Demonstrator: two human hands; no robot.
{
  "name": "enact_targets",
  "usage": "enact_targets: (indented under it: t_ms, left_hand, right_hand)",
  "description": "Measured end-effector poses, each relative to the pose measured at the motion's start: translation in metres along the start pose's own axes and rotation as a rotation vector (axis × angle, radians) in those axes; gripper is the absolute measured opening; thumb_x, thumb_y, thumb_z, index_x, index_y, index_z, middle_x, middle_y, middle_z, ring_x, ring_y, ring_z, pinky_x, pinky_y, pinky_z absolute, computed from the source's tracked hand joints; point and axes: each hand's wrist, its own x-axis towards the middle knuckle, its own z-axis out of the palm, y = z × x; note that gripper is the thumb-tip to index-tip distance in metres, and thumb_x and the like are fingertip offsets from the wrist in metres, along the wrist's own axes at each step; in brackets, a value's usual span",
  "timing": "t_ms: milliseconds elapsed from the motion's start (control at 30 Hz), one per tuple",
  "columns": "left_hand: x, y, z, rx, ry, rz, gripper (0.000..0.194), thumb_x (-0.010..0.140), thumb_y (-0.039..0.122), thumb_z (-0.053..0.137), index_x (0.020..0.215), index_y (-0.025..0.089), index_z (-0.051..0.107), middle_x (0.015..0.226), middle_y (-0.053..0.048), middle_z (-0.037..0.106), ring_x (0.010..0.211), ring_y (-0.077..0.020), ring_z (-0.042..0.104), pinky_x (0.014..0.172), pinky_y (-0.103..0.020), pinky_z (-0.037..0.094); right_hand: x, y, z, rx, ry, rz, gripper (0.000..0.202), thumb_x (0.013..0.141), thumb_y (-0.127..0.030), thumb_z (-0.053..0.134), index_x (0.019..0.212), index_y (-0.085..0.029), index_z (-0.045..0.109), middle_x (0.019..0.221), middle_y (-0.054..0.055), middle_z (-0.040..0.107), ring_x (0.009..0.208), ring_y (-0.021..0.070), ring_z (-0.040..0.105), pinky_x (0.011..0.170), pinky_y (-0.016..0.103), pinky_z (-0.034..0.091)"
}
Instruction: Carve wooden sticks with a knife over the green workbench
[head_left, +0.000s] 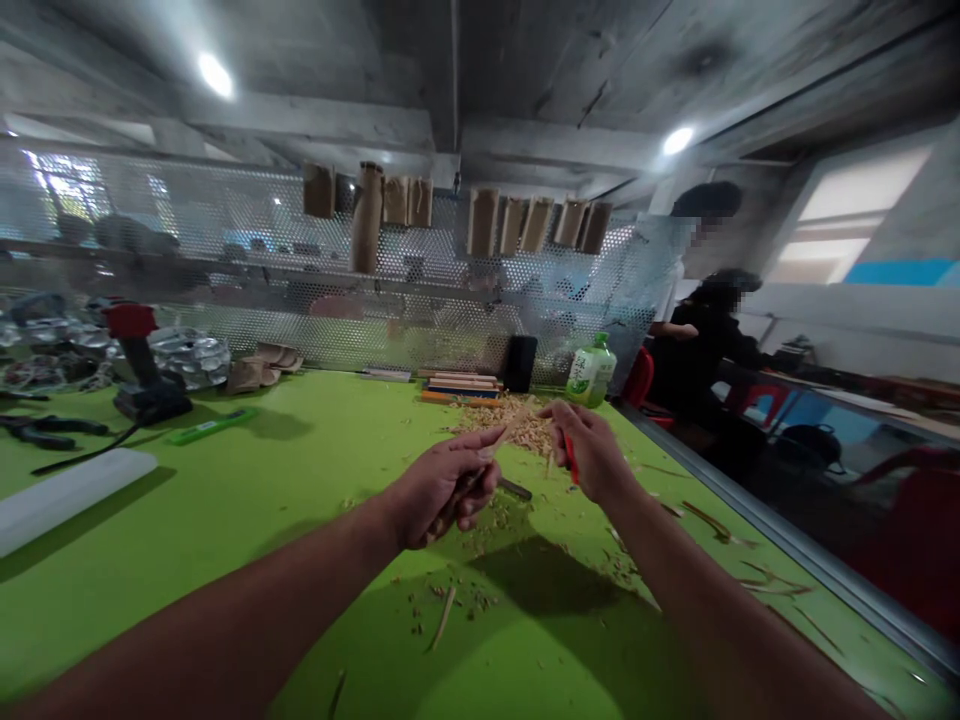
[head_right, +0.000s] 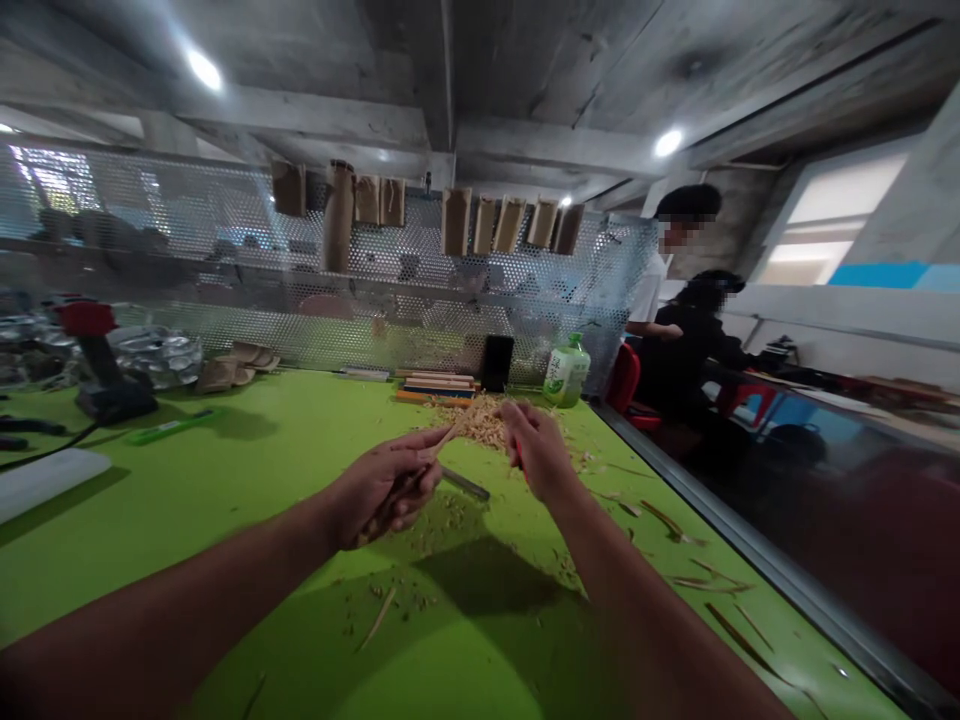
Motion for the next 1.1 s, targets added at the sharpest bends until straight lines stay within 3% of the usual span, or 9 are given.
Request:
enact_targets:
  t_ms: [100,300,567,833,933,1100]
  left_hand:
    - [0.003,0.0,-0.004,0.107,-0.026,-0.01,0.058,0.088,0.02,0.048,0.145,0.018,0.037,0.073,0.002,0.058,0.04,-0.0035,0.04,0.037,-0.017,0.037]
    - [0.006,0.003,-0.007,0.326,-0.01,-0.05,0.035,0.084,0.026,0.059,0.115,0.011,0.061,0.076,-0.002,0.064,0.037,-0.0021,0.043,0.037,-0.016,0.039]
    - [0.006,0.002,-0.014,0.374,0.003,-0.101,0.029,0.083,0.041,0.061,0.087,0.013,0.061,0.058,0.003,0.055,0.037,-0.0033,0.042,0.036,-0.015,0.037]
    - [0.008,-0.002,-0.013,0.371,0.092,-0.045,0.034,0.077,0.044,0.068,0.088,0.014,0.059,0.059,0.005,0.053,0.038,-0.0033,0.041,0.036,-0.015,0.034]
    - [0.01,-0.004,-0.014,0.377,0.125,0.015,0.035,0.076,0.045,0.07,0.087,0.013,0.059,0.059,0.005,0.05,0.04,-0.0029,0.039,0.036,-0.015,0.033]
    - [0.013,-0.003,-0.014,0.309,0.18,0.136,0.041,0.074,0.041,0.073,0.104,0.014,0.063,0.062,0.007,0.043,0.044,-0.0026,0.034,0.039,-0.016,0.032]
  right_hand:
    - [-0.014,-0.005,0.02,0.292,-0.143,0.113,0.046,0.065,-0.054,0.074,0.092,-0.02,0.058,0.052,-0.009,0.043,0.035,0.005,0.032,0.035,0.02,0.026]
    - [-0.02,-0.012,0.027,0.451,-0.073,0.176,0.038,0.057,-0.038,0.083,0.074,-0.019,0.055,0.048,-0.008,0.049,0.034,0.0043,0.037,0.033,0.018,0.031]
    - [-0.016,-0.018,0.021,0.513,0.019,0.142,0.036,0.058,-0.037,0.082,0.073,-0.019,0.055,0.049,-0.008,0.05,0.033,0.0044,0.039,0.032,0.018,0.035]
    - [-0.024,-0.003,0.037,0.46,-0.147,0.192,0.035,0.06,-0.036,0.083,0.071,-0.018,0.054,0.05,-0.007,0.05,0.036,0.0045,0.04,0.034,0.017,0.032]
    - [-0.025,0.003,0.038,0.425,-0.153,0.194,0.037,0.062,-0.04,0.081,0.073,-0.019,0.053,0.05,-0.008,0.048,0.036,0.0048,0.037,0.034,0.018,0.028]
    - [-0.028,0.002,0.036,0.188,-0.201,-0.01,0.037,0.076,-0.053,0.065,0.088,-0.019,0.058,0.054,-0.008,0.04,0.041,0.0065,0.033,0.038,0.02,0.027]
